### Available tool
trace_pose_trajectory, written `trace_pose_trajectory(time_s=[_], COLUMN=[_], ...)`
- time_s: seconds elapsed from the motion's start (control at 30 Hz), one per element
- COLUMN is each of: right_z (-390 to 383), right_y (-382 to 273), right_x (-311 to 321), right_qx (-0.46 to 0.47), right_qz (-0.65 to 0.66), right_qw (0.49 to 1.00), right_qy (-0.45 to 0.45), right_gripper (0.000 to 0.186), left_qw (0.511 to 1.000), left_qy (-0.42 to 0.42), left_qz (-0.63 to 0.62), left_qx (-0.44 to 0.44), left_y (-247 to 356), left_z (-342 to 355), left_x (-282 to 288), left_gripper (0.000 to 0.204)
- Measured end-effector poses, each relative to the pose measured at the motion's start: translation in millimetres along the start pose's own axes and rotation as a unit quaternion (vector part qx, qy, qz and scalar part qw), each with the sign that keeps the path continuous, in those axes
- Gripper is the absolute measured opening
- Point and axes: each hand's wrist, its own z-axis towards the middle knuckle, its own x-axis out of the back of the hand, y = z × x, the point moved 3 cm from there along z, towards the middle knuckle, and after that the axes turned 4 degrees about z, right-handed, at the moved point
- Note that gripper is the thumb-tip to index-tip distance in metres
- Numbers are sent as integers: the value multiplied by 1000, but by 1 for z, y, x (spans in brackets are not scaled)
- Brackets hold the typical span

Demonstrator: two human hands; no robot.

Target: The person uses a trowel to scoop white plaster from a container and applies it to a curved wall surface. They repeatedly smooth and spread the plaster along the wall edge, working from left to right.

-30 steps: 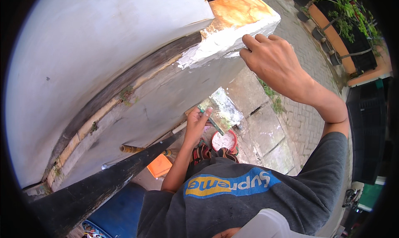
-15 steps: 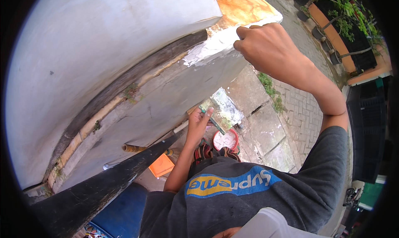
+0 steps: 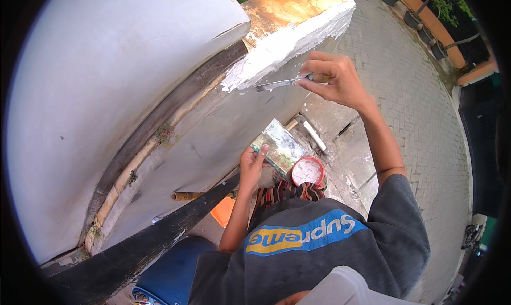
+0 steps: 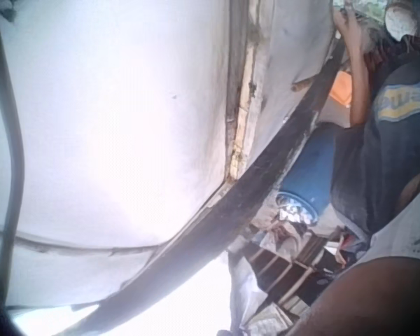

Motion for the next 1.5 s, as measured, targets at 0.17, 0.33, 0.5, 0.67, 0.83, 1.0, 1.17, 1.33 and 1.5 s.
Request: trace_pose_trajectory(time_s=[0.17,0.33,0.5,0.67,0.83,1.0,1.17,1.33,1.5], right_z=[-12,-16,-16,-14,-13,-7,1,8,11], right_y=[39,60,77,95,110,117,124,132,134], right_x=[20,40,52,60,69,76,82,85,89], right_qx=[17,20,24,19,9,2,-8,-21,-10], right_qz=[27,-21,-30,-17,-32,-17,-7,-18,-11], right_qw=[999,998,997,997,997,999,1000,1000,1000], right_qy=[36,62,68,79,66,49,27,11,15], right_gripper=[16,15,14,15,16,18,20,20,19], left_qw=[999,999,999,1000,1000,1000,1000,997,990], left_qy=[6,-6,-5,-4,3,2,5,33,34], left_qz=[17,33,34,24,20,20,13,30,3], left_qx=[26,20,17,10,19,22,16,-68,-138], left_y=[-13,-18,-18,-15,-14,-11,-6,42,83], left_z=[22,41,53,58,64,68,70,68,63], left_x=[-48,-78,-95,-107,-111,-112,-111,-110,-109], left_gripper=[25,24,24,24,23,24,23,23,23])
